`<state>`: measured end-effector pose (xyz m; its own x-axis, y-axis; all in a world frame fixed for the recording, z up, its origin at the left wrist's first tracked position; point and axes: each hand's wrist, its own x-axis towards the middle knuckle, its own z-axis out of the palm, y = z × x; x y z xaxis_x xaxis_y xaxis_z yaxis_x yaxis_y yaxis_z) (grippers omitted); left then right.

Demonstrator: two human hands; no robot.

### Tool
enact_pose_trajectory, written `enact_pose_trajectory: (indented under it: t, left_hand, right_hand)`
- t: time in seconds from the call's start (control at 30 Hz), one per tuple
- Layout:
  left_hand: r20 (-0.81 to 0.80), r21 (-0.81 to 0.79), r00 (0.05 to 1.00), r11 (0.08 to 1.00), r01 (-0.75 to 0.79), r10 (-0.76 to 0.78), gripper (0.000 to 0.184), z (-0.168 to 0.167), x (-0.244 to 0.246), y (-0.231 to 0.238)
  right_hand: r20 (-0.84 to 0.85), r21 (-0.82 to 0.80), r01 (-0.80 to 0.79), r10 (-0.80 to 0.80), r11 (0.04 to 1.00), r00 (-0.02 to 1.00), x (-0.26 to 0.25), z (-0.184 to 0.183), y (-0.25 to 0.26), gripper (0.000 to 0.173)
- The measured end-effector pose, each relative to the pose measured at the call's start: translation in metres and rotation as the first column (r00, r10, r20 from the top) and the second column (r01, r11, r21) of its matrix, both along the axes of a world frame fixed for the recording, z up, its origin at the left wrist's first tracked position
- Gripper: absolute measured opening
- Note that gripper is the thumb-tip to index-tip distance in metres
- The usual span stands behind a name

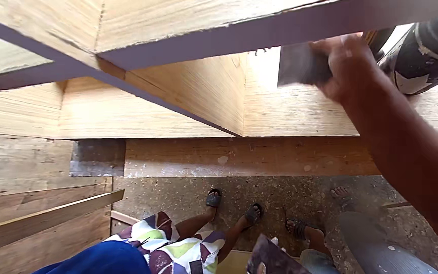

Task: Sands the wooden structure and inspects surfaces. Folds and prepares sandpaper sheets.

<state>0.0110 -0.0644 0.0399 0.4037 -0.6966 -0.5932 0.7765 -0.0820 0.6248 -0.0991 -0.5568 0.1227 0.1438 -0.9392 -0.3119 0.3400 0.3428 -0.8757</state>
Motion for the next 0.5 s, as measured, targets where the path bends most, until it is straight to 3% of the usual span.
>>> enact_pose_trajectory:
  t: [0.07, 0.13, 0.2, 0.33, 0.5]
  left_hand:
    - [0.157, 0.016, 0.987, 0.999, -0.034, 0.032, 0.030, 0.021, 0.002, -0.044]
    - [0.274, 0.041, 0.957, 0.994, -0.105, 0.090, 0.031, 0.044, -0.001, -0.093]
    - [0.336, 0.006, 0.934, 0.992, -0.128, 0.119, 0.034, 0.060, -0.005, -0.138]
    - [0.381, -0.033, 0.919, 0.994, -0.100, 0.105, 0.028, 0.075, -0.009, -0.189]
    - [0.435, 0.020, 0.892, 0.989, -0.147, 0.124, 0.024, 0.089, -0.012, -0.199]
  right_hand:
    - [-0.054, -0.112, -0.158, 0.153, 0.981, 0.987, -0.024, -0.008, 0.061, 0.038]
    - [-0.029, -0.167, -0.284, 0.283, 0.944, 0.959, -0.037, -0.021, 0.121, 0.026]
    - [0.046, -0.248, -0.384, 0.407, 0.889, 0.912, -0.043, -0.037, 0.162, 0.029]
    - [0.054, -0.466, -0.430, 0.509, 0.774, 0.859, -0.044, -0.048, 0.197, 0.036]
    - [-0.222, -0.570, -0.515, 0.483, 0.640, 0.847, -0.045, -0.039, 0.205, 0.040]
